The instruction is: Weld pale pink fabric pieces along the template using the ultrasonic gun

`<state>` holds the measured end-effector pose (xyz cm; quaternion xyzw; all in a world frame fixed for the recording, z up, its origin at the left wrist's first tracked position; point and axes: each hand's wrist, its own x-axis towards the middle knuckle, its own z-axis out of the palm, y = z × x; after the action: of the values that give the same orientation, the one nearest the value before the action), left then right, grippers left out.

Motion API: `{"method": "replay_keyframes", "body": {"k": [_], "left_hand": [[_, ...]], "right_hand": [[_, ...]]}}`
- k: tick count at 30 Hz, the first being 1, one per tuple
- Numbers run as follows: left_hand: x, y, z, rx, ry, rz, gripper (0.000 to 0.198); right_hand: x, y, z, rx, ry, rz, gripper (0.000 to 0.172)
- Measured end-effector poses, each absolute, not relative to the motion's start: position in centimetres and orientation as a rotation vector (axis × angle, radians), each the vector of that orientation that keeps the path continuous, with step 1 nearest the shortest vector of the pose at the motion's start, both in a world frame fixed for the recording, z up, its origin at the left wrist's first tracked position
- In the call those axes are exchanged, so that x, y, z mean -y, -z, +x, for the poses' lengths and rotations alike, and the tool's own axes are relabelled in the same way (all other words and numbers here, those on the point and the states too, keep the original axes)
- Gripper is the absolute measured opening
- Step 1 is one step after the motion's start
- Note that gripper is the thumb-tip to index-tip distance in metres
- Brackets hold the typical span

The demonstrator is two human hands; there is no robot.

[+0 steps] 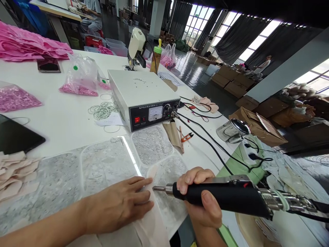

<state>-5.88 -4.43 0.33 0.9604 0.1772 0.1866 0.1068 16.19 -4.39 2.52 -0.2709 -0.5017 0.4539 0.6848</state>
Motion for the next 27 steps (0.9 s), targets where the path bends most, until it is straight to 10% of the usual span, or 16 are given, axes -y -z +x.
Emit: {"method": "replay_keyframes", "body": {"k": [27], "left_hand": [[4.4, -0.1, -6.2, -0.515, -0.492, 2.835, 0.021]], "right_hand": [[1.9, -1.0, 15.6, 1.163, -0.914, -0.558, 0.015]]}}
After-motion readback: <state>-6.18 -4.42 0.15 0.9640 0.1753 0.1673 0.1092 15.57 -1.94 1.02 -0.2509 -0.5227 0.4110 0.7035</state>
